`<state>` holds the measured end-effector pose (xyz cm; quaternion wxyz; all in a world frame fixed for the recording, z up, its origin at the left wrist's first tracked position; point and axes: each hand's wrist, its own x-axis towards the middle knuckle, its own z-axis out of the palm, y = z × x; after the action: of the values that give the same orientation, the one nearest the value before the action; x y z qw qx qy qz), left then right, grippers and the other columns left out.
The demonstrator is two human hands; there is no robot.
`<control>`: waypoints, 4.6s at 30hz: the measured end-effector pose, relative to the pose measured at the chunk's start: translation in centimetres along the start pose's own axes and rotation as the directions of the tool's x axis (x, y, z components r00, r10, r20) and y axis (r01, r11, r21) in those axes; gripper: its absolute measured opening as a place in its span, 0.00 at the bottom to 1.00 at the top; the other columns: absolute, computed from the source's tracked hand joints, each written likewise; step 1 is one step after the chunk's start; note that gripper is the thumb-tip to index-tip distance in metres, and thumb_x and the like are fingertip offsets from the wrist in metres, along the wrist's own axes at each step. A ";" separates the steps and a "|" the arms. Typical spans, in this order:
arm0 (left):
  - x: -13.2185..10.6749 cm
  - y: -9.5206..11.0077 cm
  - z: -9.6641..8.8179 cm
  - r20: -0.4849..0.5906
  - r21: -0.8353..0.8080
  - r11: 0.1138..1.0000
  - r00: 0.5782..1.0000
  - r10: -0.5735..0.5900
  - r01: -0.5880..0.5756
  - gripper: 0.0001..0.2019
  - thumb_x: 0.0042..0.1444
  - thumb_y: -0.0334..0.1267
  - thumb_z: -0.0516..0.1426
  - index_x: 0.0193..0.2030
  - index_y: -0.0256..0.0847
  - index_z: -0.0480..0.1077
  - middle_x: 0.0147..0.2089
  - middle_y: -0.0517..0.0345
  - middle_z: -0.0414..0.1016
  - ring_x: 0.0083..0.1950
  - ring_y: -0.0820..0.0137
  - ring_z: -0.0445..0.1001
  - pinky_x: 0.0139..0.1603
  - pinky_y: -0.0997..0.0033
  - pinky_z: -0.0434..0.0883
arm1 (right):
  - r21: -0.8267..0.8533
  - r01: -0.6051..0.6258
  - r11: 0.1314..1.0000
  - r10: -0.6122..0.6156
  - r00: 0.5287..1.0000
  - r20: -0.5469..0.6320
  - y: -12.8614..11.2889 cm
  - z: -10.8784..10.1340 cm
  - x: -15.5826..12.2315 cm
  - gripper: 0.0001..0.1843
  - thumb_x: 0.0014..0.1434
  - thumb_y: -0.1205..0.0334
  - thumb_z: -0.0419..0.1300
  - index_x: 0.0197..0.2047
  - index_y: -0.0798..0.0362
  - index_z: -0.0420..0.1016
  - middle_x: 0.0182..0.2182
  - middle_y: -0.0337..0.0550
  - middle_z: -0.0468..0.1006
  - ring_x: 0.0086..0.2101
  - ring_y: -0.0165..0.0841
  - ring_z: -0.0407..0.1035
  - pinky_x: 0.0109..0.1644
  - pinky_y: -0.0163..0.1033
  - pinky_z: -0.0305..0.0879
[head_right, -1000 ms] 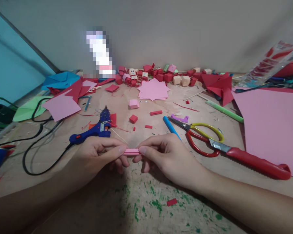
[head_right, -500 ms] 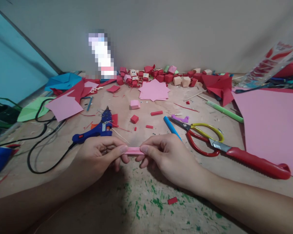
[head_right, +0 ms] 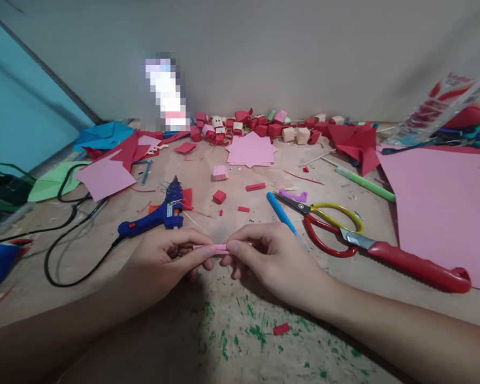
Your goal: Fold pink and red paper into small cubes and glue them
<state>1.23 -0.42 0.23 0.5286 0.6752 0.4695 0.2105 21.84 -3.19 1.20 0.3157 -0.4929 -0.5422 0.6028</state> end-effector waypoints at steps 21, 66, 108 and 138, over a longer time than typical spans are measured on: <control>-0.1 -0.3 -0.1 0.032 0.185 0.948 0.966 0.258 -0.260 0.10 0.65 0.32 0.59 0.32 0.40 0.78 0.28 0.64 0.79 0.27 0.78 0.71 0.31 0.81 0.65 | -0.160 -0.006 0.987 0.007 1.000 0.007 0.4 0.3 -0.2 0.17 0.67 0.51 0.61 0.37 0.56 0.84 0.25 0.43 0.78 0.24 0.29 0.68 0.25 0.33 0.61; 0.0 -1.1 -0.2 -0.103 0.261 0.805 0.814 0.572 -0.533 0.03 0.61 0.29 0.65 0.35 0.37 0.80 0.33 0.57 0.84 0.33 0.71 0.80 0.36 0.74 0.73 | -0.315 0.169 0.934 -0.180 0.984 -0.005 0.9 0.1 -0.5 0.13 0.68 0.55 0.62 0.42 0.52 0.85 0.28 0.39 0.82 0.28 0.29 0.71 0.31 0.32 0.65; -0.5 -0.5 -0.3 -0.083 0.295 0.822 0.844 0.530 -0.487 0.08 0.64 0.26 0.60 0.40 0.39 0.80 0.35 0.60 0.82 0.35 0.74 0.79 0.36 0.76 0.71 | -0.086 0.004 0.996 -0.004 1.000 0.011 0.4 -0.2 -0.2 0.13 0.67 0.56 0.59 0.40 0.54 0.83 0.26 0.42 0.81 0.29 0.33 0.74 0.35 0.36 0.69; -0.5 -1.1 -0.2 0.034 0.181 0.926 0.944 0.330 -0.330 0.14 0.68 0.28 0.52 0.47 0.45 0.78 0.33 0.66 0.81 0.31 0.77 0.76 0.37 0.80 0.72 | -0.121 -0.038 0.992 0.039 0.999 0.012 0.2 0.3 -0.3 0.15 0.65 0.54 0.62 0.34 0.55 0.82 0.28 0.45 0.80 0.26 0.30 0.69 0.27 0.34 0.60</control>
<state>0.39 -0.70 -0.57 0.4217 0.7906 0.3660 0.2511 21.66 -3.58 1.02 0.2698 -0.5170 -0.5702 0.5786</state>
